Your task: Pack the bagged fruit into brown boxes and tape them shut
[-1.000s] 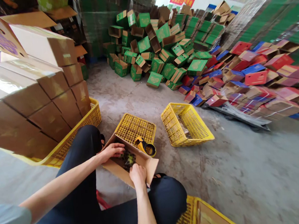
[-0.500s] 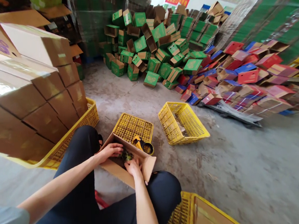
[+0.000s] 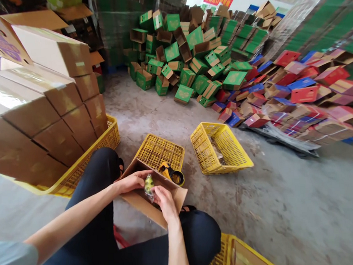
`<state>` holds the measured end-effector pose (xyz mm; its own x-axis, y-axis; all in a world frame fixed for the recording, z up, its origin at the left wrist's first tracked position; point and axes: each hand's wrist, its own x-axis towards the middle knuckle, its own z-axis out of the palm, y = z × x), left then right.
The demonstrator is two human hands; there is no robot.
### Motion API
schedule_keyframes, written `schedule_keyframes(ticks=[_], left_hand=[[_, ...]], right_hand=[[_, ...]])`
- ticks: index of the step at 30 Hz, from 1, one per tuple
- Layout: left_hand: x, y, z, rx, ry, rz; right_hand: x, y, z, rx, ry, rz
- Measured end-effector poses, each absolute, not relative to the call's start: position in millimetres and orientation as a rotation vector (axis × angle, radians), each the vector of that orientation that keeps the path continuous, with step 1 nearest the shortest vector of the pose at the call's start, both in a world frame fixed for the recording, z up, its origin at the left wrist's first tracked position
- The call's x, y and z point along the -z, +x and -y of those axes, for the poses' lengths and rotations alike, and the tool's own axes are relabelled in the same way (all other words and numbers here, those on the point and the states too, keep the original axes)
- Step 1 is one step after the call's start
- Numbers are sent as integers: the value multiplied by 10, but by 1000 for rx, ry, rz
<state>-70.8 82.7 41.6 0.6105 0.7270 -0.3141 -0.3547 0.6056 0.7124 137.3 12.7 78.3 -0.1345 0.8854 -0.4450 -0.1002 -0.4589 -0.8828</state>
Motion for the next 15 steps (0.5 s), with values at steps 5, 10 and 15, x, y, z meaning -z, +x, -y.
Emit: schedule_keyframes(ticks=[5,10,15], left_hand=[[-498,-719,-809,-621,677,-633],[-503,-737,-801,-665,705,-705],[-478,-737,-792,-662,733,-791]], right_hand=[[-810,1363,-95,-1731,-1275,735],[-722,1421,-98,-1624,-1387,835],[-597,1468,-94,-1493,-1504,876]])
